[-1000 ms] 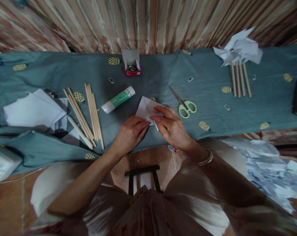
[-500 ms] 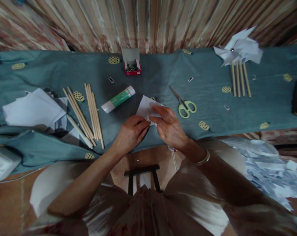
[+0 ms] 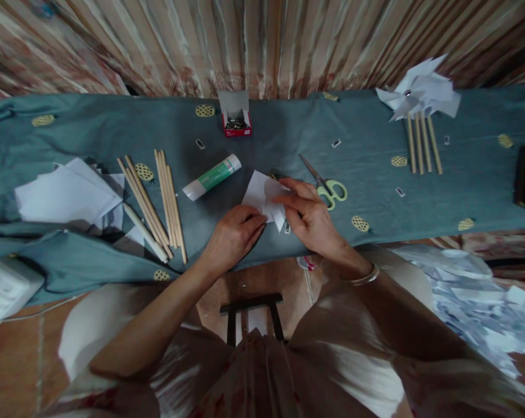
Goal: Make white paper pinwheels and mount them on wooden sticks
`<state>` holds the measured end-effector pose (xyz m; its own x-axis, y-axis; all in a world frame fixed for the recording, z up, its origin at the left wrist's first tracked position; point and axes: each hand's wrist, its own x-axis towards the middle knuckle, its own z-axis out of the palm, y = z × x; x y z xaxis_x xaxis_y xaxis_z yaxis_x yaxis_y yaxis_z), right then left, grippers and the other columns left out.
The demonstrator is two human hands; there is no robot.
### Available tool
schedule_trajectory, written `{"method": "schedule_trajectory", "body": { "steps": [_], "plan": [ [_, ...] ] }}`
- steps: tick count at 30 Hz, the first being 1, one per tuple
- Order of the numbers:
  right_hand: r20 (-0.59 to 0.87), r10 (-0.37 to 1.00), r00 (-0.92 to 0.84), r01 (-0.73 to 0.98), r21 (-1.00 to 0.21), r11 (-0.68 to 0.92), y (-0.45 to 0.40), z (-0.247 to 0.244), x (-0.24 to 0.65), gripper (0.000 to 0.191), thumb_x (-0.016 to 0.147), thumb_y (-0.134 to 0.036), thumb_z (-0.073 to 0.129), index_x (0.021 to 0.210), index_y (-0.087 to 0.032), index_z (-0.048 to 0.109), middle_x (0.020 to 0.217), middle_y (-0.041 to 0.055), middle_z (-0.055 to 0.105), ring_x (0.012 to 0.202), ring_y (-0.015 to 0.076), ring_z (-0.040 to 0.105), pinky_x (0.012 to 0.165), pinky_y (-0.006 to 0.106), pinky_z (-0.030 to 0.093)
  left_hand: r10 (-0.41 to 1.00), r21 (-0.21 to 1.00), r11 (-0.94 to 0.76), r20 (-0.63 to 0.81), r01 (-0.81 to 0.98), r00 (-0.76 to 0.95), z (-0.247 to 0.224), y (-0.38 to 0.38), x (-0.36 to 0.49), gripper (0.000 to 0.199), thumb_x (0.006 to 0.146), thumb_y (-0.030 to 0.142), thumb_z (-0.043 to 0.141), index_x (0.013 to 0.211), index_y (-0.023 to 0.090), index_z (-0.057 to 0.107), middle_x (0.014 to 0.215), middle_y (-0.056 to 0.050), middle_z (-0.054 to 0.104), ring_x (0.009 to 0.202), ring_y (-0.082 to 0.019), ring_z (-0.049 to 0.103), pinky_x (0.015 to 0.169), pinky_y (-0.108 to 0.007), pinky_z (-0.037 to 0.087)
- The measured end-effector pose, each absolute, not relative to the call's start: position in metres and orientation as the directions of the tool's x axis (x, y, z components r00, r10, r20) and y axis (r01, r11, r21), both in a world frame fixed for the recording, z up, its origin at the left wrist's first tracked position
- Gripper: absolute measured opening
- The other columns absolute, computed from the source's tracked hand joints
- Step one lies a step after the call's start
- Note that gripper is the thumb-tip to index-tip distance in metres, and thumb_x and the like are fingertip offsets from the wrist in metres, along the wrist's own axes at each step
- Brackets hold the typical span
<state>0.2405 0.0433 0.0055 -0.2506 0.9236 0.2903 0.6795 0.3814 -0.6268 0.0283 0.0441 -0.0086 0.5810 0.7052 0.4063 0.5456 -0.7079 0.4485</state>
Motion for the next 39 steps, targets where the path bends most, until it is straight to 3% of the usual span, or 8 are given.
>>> {"method": "schedule_trajectory", "body": {
  "steps": [10,16,22,28,33,39],
  "plan": [
    [0.294,0.933,-0.206,0.728,-0.591,0.347,0.056,0.005,0.244,0.035,0.095,-0.024,0.048,0.124,-0.016,0.066,0.129,0.0138,0.069,0.122,0.0288,0.062,0.109,0.051,0.047,0.672,0.398,-0.741,0.420,0.541,0.610,-0.004,0.046,0.028,0.020,0.099,0.021,0.053,0.099,0.012,0.071,0.094,-0.010,0.069,0.085,-0.018,0.065,0.077,-0.029,0.055],
    [0.183,0.981,-0.069,0.700,-0.691,0.178,0.057,0.012,0.252,0.029,0.088,-0.027,0.058,0.113,-0.018,0.071,0.098,0.0065,0.077,0.087,0.0221,0.072,0.086,0.040,0.058,0.645,0.291,-0.762,0.404,0.578,0.648,0.000,0.051,0.019,0.020,0.099,0.020,0.052,0.101,0.014,0.071,0.095,-0.009,0.071,0.085,-0.019,0.062,0.076,-0.032,0.052],
    [0.059,0.998,0.003,0.654,-0.755,0.043,0.053,0.013,0.254,0.020,0.083,-0.028,0.065,0.099,-0.019,0.073,0.075,0.0012,0.073,0.065,0.0164,0.066,0.065,0.032,0.053,0.666,0.271,-0.742,0.399,0.613,0.630,-0.001,0.062,0.009,0.021,0.097,0.017,0.052,0.100,0.016,0.072,0.098,-0.009,0.070,0.088,-0.021,0.060,0.077,-0.034,0.050],
    [0.021,0.999,0.036,0.646,-0.764,-0.007,0.047,0.013,0.255,0.019,0.082,-0.030,0.066,0.097,-0.020,0.072,0.074,0.0010,0.073,0.062,0.0159,0.065,0.064,0.032,0.051,0.662,0.275,-0.742,0.444,0.611,0.604,0.003,0.063,0.010,0.022,0.097,0.015,0.051,0.108,0.016,0.070,0.104,-0.010,0.070,0.090,-0.022,0.059,0.077,-0.036,0.049],
    [-0.016,1.000,0.022,0.664,-0.748,-0.027,0.043,0.017,0.252,0.017,0.082,-0.028,0.067,0.096,-0.020,0.070,0.070,0.0002,0.072,0.060,0.0161,0.066,0.061,0.030,0.050,0.603,0.251,-0.793,0.459,0.556,0.652,0.009,0.050,0.023,0.019,0.097,0.030,0.058,0.102,0.016,0.069,0.097,-0.008,0.070,0.089,-0.022,0.059,0.076,-0.035,0.048],
    [0.123,0.991,-0.043,0.817,-0.567,0.106,0.041,0.016,0.252,0.015,0.086,-0.030,0.065,0.096,-0.019,0.069,0.073,0.0027,0.072,0.068,0.0209,0.069,0.068,0.034,0.051,0.581,0.200,-0.810,0.403,0.552,0.707,0.006,0.044,0.033,0.017,0.097,0.026,0.058,0.098,0.014,0.070,0.090,-0.007,0.070,0.086,-0.021,0.059,0.073,-0.034,0.044]
  ]
}}
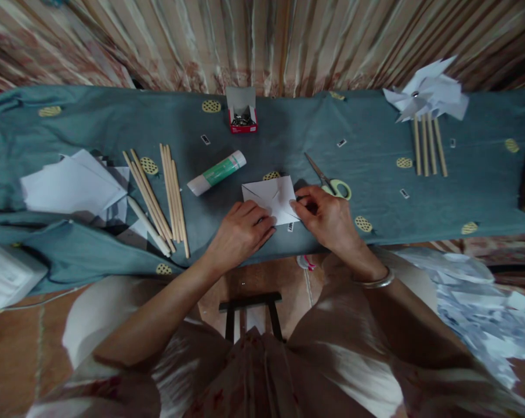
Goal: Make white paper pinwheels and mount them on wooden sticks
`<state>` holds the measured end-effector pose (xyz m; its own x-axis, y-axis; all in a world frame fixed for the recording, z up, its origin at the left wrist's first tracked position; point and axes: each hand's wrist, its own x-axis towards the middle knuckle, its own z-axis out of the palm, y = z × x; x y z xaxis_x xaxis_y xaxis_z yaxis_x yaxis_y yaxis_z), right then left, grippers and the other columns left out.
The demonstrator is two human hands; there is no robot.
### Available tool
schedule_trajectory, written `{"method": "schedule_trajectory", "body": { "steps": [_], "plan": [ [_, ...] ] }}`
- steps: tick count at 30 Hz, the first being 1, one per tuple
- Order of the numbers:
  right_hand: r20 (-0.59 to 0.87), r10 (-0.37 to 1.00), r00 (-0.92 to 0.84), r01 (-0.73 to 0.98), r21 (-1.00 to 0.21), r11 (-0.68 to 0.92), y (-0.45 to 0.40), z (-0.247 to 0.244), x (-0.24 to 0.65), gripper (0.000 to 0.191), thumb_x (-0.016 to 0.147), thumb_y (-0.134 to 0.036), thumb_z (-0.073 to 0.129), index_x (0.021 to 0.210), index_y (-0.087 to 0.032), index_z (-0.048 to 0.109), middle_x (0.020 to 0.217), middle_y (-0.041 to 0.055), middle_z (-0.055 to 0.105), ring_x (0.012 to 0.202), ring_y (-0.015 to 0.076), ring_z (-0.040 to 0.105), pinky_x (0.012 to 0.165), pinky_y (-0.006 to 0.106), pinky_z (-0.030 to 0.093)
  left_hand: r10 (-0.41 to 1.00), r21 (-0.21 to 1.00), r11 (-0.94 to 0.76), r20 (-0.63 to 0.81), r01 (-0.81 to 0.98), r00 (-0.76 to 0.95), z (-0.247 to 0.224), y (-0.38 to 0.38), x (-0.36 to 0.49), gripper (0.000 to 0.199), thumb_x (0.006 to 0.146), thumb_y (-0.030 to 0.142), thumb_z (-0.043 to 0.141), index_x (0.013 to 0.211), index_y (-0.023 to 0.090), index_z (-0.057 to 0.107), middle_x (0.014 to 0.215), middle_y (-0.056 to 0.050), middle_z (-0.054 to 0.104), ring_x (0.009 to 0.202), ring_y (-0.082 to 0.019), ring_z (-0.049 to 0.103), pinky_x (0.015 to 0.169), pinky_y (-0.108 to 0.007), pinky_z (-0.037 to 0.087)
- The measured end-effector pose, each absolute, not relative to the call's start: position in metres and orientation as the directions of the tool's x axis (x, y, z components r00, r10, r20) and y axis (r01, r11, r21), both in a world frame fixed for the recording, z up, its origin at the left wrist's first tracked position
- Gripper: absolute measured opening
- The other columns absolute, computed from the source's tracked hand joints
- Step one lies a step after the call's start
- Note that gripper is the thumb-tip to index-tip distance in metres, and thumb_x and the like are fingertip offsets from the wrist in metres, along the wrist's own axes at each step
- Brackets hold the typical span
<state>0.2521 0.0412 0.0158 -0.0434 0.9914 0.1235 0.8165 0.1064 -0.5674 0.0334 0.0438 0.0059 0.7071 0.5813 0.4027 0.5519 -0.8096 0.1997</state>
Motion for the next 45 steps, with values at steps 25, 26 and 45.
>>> {"method": "schedule_trajectory", "body": {
  "steps": [25,26,45],
  "plan": [
    [0.147,0.911,-0.385,0.544,-0.762,0.353,0.034,0.017,0.255,0.012,0.086,-0.019,0.066,0.092,-0.025,0.074,0.106,0.0042,0.075,0.103,0.0229,0.067,0.097,0.045,0.051,0.582,0.167,-0.807,0.392,0.567,0.712,0.006,0.041,0.022,0.018,0.098,0.019,0.052,0.091,0.014,0.068,0.085,-0.007,0.071,0.079,-0.019,0.061,0.070,-0.033,0.046],
    [0.145,0.916,-0.374,0.534,-0.774,0.341,0.035,0.017,0.253,0.010,0.086,-0.020,0.067,0.090,-0.025,0.075,0.104,0.0039,0.075,0.102,0.0225,0.068,0.097,0.044,0.051,0.581,0.164,-0.808,0.388,0.566,0.716,0.006,0.041,0.022,0.019,0.098,0.019,0.052,0.091,0.014,0.068,0.085,-0.007,0.071,0.079,-0.019,0.062,0.070,-0.033,0.046],
    [0.244,0.930,-0.274,0.648,-0.668,0.366,0.036,0.010,0.232,0.011,0.087,-0.017,0.064,0.080,-0.021,0.071,0.096,0.0050,0.074,0.095,0.0221,0.066,0.092,0.041,0.050,0.573,0.249,-0.820,0.380,0.516,0.726,0.001,0.036,0.029,0.020,0.100,0.017,0.049,0.107,0.013,0.067,0.095,-0.008,0.071,0.089,-0.019,0.063,0.079,-0.031,0.056]
  ]
}}
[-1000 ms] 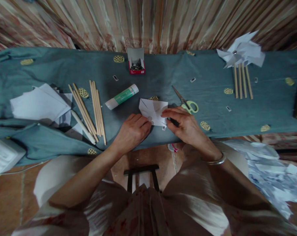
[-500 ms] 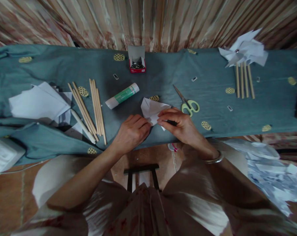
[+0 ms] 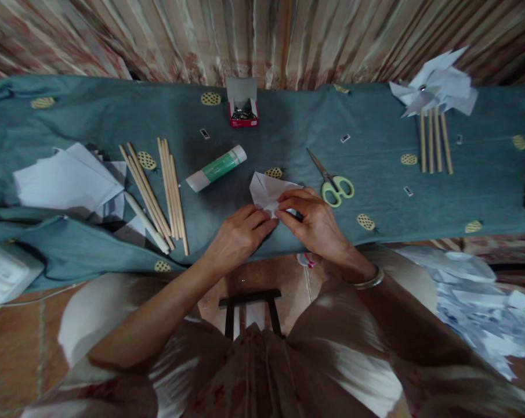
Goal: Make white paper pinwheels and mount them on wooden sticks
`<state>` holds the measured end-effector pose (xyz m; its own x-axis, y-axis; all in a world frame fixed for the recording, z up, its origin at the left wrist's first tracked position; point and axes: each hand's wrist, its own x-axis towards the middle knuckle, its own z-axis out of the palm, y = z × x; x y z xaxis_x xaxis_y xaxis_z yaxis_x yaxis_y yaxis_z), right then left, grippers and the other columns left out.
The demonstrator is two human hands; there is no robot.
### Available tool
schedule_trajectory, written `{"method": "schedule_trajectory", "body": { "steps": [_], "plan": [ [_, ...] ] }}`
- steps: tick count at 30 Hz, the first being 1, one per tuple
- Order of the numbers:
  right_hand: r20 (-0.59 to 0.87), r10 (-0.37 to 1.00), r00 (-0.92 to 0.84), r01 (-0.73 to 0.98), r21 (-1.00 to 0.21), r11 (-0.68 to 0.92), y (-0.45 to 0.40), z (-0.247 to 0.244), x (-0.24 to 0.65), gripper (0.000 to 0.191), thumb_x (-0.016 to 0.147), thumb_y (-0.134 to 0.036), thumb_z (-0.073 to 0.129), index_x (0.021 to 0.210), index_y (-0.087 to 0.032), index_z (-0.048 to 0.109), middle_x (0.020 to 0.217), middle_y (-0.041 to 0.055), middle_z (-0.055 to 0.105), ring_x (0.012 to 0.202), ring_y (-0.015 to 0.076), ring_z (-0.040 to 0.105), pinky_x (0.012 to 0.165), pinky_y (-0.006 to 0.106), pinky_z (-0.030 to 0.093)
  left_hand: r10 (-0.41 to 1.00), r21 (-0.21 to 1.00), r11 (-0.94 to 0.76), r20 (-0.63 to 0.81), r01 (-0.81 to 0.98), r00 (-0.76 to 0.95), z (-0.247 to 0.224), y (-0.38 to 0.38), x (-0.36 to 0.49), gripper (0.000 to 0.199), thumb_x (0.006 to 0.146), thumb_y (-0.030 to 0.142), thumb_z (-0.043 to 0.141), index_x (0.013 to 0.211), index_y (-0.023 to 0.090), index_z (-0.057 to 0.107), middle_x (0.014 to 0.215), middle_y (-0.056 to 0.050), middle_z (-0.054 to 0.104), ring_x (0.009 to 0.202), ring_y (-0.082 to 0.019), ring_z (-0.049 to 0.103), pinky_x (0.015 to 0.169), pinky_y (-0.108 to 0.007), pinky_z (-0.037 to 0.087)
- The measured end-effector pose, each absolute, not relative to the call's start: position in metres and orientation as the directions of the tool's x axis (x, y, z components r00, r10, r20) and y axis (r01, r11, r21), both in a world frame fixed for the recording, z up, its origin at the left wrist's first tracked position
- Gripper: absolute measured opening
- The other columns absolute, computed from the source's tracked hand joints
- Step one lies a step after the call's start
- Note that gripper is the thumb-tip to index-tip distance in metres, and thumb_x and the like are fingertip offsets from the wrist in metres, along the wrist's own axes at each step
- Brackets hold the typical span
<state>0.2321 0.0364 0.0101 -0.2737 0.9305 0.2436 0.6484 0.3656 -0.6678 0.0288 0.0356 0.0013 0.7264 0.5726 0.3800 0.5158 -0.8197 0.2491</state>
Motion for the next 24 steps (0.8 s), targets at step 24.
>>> {"method": "schedule_trajectory", "body": {
  "steps": [24],
  "plan": [
    [0.242,0.932,-0.269,0.697,-0.619,0.362,0.0345,0.0102,0.2315,0.010,0.090,-0.022,0.062,0.086,-0.023,0.072,0.097,0.0049,0.073,0.097,0.0236,0.064,0.094,0.043,0.050,0.621,0.296,-0.784,0.390,0.546,0.680,-0.0016,0.0368,0.0328,0.019,0.099,0.015,0.050,0.100,0.013,0.069,0.088,-0.007,0.069,0.080,-0.016,0.061,0.072,-0.029,0.055]
  ]
}}
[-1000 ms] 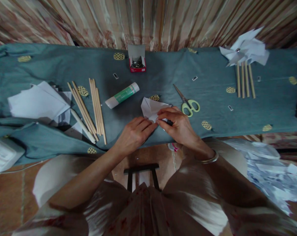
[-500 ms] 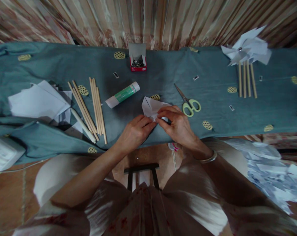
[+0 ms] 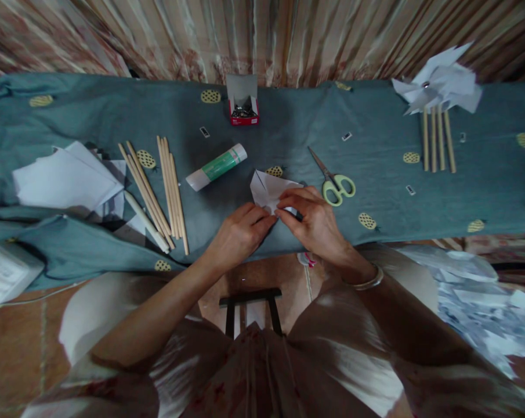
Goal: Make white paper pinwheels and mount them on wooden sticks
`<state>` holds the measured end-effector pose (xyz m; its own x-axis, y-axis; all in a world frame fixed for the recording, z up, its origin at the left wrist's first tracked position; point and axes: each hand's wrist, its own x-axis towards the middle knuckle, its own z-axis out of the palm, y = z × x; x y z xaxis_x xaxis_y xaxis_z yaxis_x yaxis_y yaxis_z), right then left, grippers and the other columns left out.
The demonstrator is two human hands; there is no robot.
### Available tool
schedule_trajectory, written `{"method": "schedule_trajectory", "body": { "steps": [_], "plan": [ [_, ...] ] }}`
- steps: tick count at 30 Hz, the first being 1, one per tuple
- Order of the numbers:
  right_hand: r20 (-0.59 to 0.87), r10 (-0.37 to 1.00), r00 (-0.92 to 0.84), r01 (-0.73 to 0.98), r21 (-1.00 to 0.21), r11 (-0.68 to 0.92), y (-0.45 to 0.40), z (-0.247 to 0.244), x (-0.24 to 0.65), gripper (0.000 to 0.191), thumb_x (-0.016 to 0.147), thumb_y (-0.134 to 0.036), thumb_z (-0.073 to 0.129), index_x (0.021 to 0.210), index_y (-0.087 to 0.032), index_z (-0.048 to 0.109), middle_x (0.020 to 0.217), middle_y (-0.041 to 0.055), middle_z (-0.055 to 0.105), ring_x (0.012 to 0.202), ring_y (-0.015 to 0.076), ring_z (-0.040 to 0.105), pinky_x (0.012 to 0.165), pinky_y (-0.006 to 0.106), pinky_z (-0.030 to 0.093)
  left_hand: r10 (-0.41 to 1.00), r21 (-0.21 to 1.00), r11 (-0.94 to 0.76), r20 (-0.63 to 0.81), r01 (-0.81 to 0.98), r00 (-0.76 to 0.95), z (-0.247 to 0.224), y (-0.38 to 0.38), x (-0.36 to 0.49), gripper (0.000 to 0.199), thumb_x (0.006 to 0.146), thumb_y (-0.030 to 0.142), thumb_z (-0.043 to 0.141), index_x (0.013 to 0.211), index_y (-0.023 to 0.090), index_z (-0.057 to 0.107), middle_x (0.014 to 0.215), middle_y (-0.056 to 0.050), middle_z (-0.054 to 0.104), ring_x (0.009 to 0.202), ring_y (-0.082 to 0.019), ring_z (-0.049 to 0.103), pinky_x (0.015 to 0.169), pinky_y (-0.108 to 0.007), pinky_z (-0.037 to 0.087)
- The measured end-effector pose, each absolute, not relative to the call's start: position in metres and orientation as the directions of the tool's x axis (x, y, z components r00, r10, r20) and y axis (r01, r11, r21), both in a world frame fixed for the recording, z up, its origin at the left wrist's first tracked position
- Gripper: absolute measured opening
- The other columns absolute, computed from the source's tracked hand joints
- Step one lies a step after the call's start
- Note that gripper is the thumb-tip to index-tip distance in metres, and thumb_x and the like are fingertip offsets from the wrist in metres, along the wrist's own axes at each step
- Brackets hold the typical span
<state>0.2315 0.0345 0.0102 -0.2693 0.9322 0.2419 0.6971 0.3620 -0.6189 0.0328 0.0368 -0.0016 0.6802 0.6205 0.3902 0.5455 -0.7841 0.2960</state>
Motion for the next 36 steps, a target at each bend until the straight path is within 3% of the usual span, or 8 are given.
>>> {"method": "schedule_trajectory", "body": {
  "steps": [17,22,27,31,36],
  "plan": [
    [0.239,0.918,-0.316,0.754,-0.525,0.395,0.031,0.010,0.230,0.019,0.095,-0.025,0.054,0.101,-0.030,0.072,0.125,0.0047,0.063,0.113,0.0271,0.057,0.102,0.047,0.049,0.601,0.293,-0.799,0.426,0.525,0.677,-0.003,0.036,0.032,0.016,0.097,0.013,0.053,0.098,0.010,0.069,0.086,-0.007,0.069,0.080,-0.017,0.059,0.071,-0.028,0.054],
    [0.239,0.891,-0.385,0.781,-0.430,0.453,0.027,0.004,0.228,0.027,0.095,-0.018,0.048,0.108,-0.024,0.070,0.135,0.0107,0.060,0.122,0.0321,0.053,0.100,0.050,0.048,0.604,0.284,-0.797,0.413,0.533,0.682,-0.004,0.037,0.033,0.016,0.098,0.015,0.053,0.099,0.012,0.069,0.088,-0.007,0.069,0.081,-0.017,0.060,0.072,-0.028,0.054],
    [0.305,0.843,-0.444,0.789,-0.312,0.529,0.022,-0.010,0.223,0.030,0.097,-0.015,0.044,0.117,-0.019,0.066,0.139,0.0126,0.059,0.125,0.0294,0.052,0.099,0.046,0.046,0.604,0.282,-0.796,0.418,0.535,0.678,-0.005,0.037,0.033,0.015,0.097,0.014,0.053,0.097,0.012,0.068,0.086,-0.006,0.068,0.078,-0.017,0.059,0.070,-0.027,0.053],
    [0.284,0.850,-0.445,0.767,-0.369,0.525,0.021,-0.015,0.220,0.034,0.097,-0.014,0.043,0.123,-0.020,0.064,0.139,0.0104,0.060,0.126,0.0277,0.052,0.103,0.044,0.042,0.606,0.294,-0.795,0.414,0.530,0.679,-0.005,0.037,0.033,0.017,0.098,0.013,0.051,0.095,0.013,0.068,0.085,-0.006,0.067,0.079,-0.017,0.059,0.070,-0.028,0.053],
    [0.341,0.846,-0.410,0.730,-0.434,0.528,0.026,-0.003,0.225,0.032,0.095,-0.016,0.045,0.118,-0.021,0.066,0.138,0.0112,0.061,0.124,0.0286,0.054,0.101,0.047,0.047,0.620,0.308,-0.785,0.395,0.538,0.678,-0.004,0.036,0.032,0.016,0.098,0.015,0.052,0.099,0.013,0.067,0.088,-0.006,0.068,0.082,-0.017,0.060,0.073,-0.029,0.054]
  ]
}}
